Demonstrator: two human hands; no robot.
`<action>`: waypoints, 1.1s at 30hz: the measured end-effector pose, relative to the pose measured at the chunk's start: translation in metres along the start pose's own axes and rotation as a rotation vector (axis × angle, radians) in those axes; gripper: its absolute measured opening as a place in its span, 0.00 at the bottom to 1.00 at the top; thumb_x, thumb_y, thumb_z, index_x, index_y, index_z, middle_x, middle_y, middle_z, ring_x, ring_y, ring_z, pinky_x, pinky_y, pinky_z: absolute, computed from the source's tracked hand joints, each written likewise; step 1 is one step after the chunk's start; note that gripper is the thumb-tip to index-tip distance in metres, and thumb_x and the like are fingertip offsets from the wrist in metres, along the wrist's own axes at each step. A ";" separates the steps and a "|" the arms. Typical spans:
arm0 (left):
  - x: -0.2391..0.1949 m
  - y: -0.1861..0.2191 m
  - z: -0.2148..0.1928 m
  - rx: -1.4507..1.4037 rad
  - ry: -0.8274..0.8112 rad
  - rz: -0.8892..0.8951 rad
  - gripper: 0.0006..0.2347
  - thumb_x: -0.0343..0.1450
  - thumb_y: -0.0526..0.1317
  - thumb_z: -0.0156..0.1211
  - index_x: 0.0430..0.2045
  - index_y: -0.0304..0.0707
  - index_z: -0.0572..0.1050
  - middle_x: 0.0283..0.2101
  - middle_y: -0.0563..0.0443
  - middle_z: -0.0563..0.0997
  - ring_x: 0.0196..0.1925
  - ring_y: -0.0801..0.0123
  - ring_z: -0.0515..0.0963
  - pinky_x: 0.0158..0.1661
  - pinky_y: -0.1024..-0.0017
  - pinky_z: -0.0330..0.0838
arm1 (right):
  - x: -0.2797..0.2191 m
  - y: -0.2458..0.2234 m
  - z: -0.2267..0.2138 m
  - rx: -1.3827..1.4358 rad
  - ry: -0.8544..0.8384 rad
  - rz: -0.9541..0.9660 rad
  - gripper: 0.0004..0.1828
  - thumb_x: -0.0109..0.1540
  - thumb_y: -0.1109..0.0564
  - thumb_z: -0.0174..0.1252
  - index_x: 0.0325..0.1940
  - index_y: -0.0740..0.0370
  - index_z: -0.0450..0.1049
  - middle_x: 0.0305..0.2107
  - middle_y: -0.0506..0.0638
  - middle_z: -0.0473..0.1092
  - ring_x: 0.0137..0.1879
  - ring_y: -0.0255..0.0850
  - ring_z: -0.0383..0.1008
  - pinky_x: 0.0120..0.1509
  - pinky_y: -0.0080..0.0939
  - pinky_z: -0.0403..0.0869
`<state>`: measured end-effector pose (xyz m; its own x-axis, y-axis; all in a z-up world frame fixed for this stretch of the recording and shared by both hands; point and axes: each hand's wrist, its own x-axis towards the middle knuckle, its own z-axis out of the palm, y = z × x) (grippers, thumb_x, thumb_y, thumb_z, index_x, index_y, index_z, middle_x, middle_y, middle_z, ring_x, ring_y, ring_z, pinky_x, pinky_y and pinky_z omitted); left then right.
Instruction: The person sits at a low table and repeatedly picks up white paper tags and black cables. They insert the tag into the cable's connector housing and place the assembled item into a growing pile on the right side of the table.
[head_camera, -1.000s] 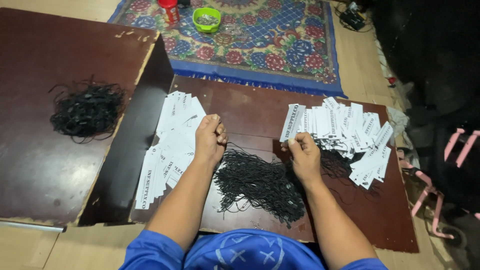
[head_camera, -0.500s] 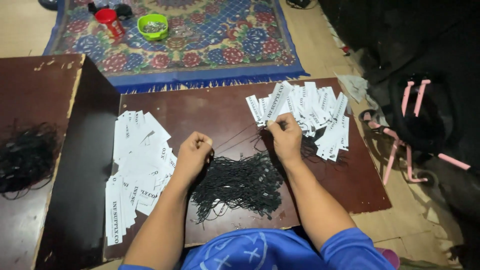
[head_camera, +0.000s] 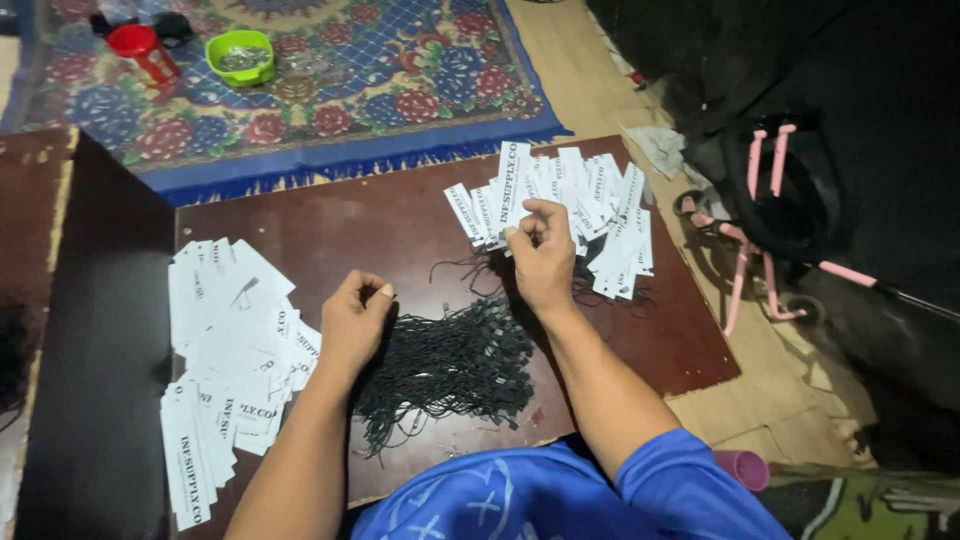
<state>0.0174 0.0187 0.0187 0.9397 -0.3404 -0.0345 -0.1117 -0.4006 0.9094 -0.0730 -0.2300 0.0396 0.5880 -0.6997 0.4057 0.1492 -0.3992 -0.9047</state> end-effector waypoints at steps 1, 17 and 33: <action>0.001 -0.001 0.000 -0.003 -0.010 0.001 0.07 0.70 0.40 0.63 0.35 0.38 0.80 0.35 0.39 0.84 0.40 0.49 0.83 0.42 0.59 0.73 | 0.000 -0.001 -0.005 -0.008 0.007 0.002 0.19 0.60 0.67 0.59 0.54 0.61 0.68 0.20 0.48 0.69 0.28 0.35 0.66 0.37 0.36 0.67; 0.004 -0.014 0.000 0.068 -0.013 0.044 0.07 0.72 0.41 0.63 0.38 0.39 0.80 0.37 0.37 0.83 0.44 0.45 0.81 0.45 0.55 0.72 | -0.056 0.046 -0.155 -0.239 0.317 0.157 0.16 0.58 0.69 0.60 0.49 0.61 0.74 0.25 0.51 0.74 0.29 0.38 0.74 0.37 0.38 0.73; -0.001 -0.017 0.002 0.099 0.035 0.043 0.06 0.72 0.42 0.62 0.37 0.43 0.80 0.37 0.44 0.84 0.44 0.52 0.82 0.46 0.60 0.71 | -0.049 0.071 -0.163 -0.621 0.356 0.116 0.08 0.58 0.54 0.63 0.41 0.53 0.82 0.33 0.51 0.78 0.42 0.49 0.81 0.45 0.46 0.77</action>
<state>0.0176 0.0241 0.0029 0.9437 -0.3302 0.0195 -0.1819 -0.4687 0.8644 -0.2207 -0.3202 -0.0232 0.2621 -0.8662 0.4254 -0.4395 -0.4996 -0.7464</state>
